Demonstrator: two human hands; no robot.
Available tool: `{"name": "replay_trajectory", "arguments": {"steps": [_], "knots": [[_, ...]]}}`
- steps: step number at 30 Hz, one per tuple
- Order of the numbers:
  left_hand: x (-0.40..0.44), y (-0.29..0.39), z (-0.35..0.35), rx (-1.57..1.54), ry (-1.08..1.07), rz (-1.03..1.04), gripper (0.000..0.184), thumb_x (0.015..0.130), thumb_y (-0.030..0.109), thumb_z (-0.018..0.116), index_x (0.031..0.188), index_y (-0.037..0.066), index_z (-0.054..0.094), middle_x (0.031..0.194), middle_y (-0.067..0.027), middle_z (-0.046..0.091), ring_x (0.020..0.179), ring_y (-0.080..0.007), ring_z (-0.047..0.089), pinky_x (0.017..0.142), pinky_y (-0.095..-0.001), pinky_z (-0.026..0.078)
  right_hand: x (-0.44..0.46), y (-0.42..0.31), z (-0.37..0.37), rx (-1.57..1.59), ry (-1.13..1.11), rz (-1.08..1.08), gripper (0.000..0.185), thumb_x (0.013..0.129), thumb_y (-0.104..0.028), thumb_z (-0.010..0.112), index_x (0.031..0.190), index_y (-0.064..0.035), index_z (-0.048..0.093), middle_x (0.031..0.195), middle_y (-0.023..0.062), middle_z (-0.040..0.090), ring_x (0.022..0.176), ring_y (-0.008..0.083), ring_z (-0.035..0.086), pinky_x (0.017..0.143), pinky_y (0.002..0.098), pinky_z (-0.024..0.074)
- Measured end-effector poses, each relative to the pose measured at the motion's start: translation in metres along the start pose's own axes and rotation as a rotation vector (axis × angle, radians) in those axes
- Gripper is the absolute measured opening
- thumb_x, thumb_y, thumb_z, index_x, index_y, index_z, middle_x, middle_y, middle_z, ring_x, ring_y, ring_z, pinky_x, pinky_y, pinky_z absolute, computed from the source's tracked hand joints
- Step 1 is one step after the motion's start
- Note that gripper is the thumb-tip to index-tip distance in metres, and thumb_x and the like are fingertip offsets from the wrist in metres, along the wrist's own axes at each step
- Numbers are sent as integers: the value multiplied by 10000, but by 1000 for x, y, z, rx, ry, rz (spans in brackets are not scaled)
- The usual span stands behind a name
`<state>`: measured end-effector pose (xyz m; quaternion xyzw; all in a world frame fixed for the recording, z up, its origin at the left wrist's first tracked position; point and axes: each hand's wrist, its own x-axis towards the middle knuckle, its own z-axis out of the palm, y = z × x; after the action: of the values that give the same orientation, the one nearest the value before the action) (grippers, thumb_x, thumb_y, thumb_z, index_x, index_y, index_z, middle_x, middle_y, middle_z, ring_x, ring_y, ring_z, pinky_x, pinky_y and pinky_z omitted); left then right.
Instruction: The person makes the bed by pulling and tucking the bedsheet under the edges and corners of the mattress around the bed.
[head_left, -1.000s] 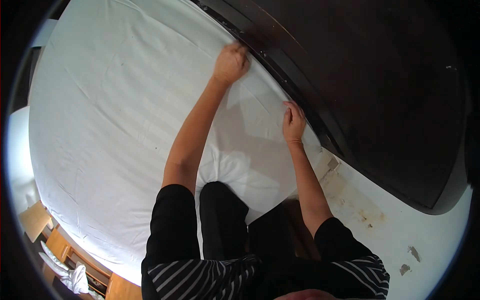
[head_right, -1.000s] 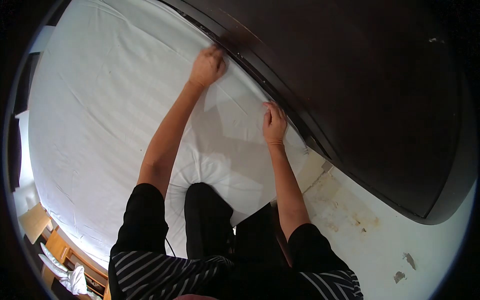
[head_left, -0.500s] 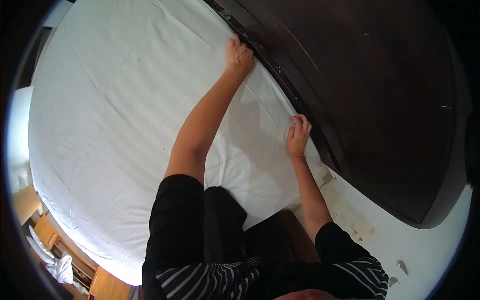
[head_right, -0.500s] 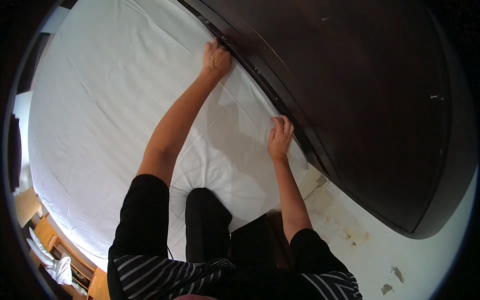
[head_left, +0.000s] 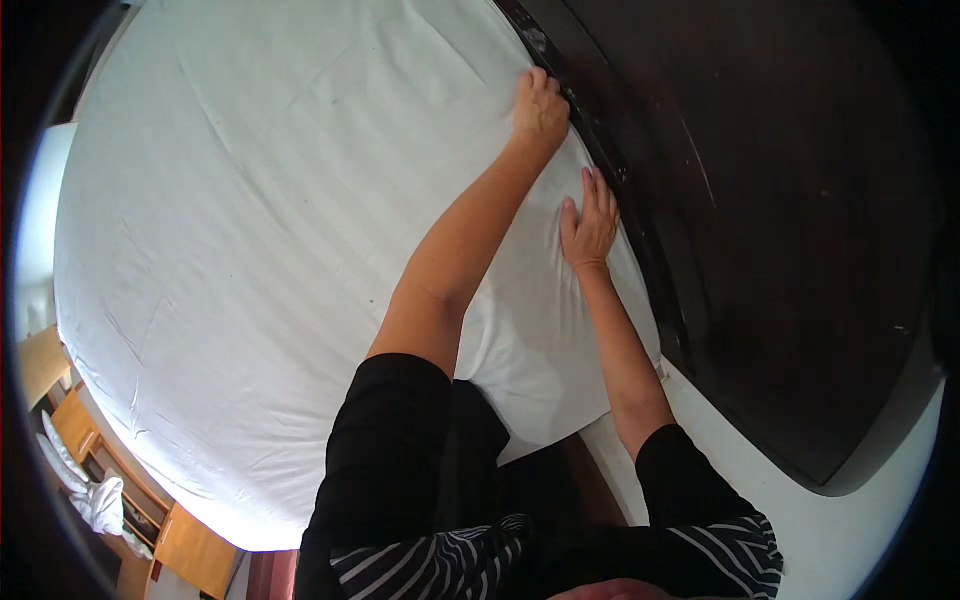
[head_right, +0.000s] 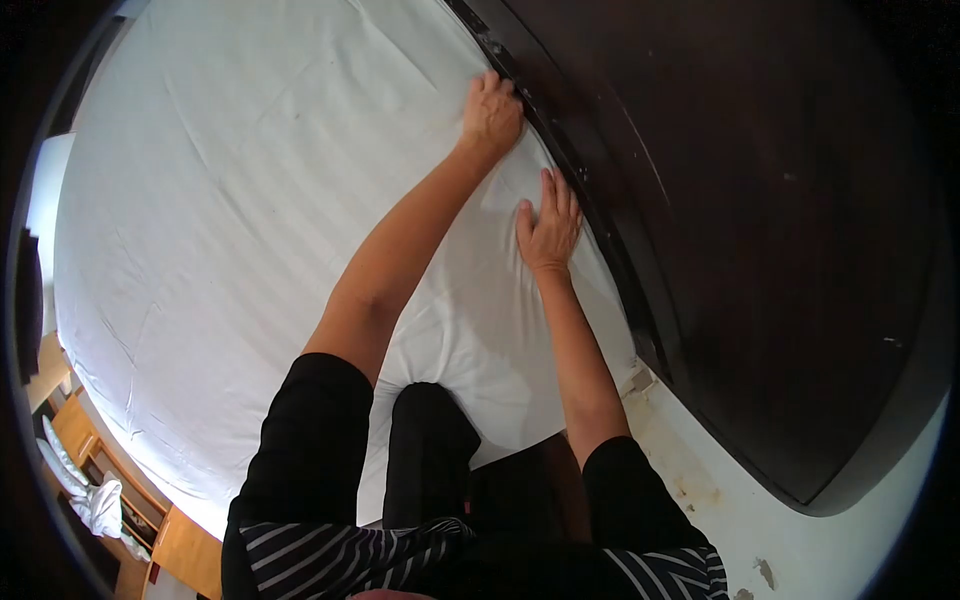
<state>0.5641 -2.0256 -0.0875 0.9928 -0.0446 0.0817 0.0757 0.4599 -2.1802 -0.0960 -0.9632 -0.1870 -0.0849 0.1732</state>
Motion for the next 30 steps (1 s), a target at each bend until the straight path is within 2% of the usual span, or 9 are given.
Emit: {"name": "replay_trajectory", "arguments": {"steps": [3, 6, 8, 9, 11, 12, 13, 18, 30], "knots": [[6, -23, -18, -193, -294, 151, 190, 741, 128, 512, 872, 66, 636, 1012, -82, 580, 940, -298, 493, 830, -365, 403, -4, 7, 3, 40, -1, 2, 506, 814, -288, 456, 1243, -23, 416, 1298, 145, 395, 1143, 330, 389, 970, 432, 269], [-20, -84, -15, -872, 180, 150, 228, 728, 55, 510, 937, 30, 597, 1040, -129, 563, 994, -321, 499, 869, -344, 408, -3, 5, 8, 42, 15, -1, 510, 834, -317, 407, 1253, -26, 407, 1312, 132, 387, 1159, 320, 381, 973, 429, 263], [-29, -154, -5, -564, 358, 98, 294, 725, 22, 500, 1014, 14, 556, 1093, -158, 542, 1087, -321, 462, 915, -373, 376, -4, 4, 9, 0, 20, 1, 525, 845, -342, 365, 1266, -28, 394, 1324, 129, 374, 1174, 314, 368, 977, 423, 256], [-35, -190, -7, -412, 355, -2, 331, 732, 44, 515, 1061, 26, 550, 1156, -161, 513, 1112, -330, 443, 938, -392, 353, -3, 4, 11, -16, 18, 4, 533, 847, -349, 350, 1273, -30, 383, 1331, 130, 363, 1176, 315, 361, 977, 426, 249], [-48, -244, -25, -96, 376, -169, 383, 813, 211, 528, 1184, 117, 506, 1279, -115, 430, 1185, -340, 376, 982, -440, 284, -4, 4, 16, -48, 12, 15, 550, 851, -365, 320, 1287, -32, 362, 1345, 132, 343, 1181, 318, 348, 977, 431, 234], [-49, -267, -22, 32, 397, -275, 386, 831, 281, 481, 1200, 167, 490, 1294, -89, 417, 1197, -345, 355, 974, -446, 283, -4, 5, 18, -69, 4, 18, 553, 853, -367, 314, 1291, -33, 352, 1348, 134, 335, 1181, 322, 342, 976, 435, 227], [-50, -286, -21, 40, 387, -369, 412, 853, 351, 435, 1241, 213, 449, 1334, -64, 374, 1239, -337, 302, 1005, -461, 222, -4, 5, 19, -85, -4, 22, 556, 854, -369, 307, 1296, -34, 343, 1350, 137, 328, 1181, 326, 336, 975, 440, 221], [-51, -304, -22, 56, 397, -500, 438, 846, 401, 427, 1246, 223, 446, 1349, -61, 360, 1259, -329, 272, 1020, -476, 174, -2, 3, 22, -85, -40, 38, 546, 858, -350, 297, 1303, -37, 324, 1345, 148, 323, 1177, 337, 328, 966, 454, 211], [-53, -304, -7, -85, 368, -543, 455, 824, 278, 424, 1271, 197, 412, 1382, -58, 300, 1281, -331, 213, 1014, -476, 136, 9, -8, 10, -201, -170, 47, 534, 865, -322, 326, 1293, -2, 324, 1345, 163, 309, 1193, 352, 311, 969, 474, 220]]}}
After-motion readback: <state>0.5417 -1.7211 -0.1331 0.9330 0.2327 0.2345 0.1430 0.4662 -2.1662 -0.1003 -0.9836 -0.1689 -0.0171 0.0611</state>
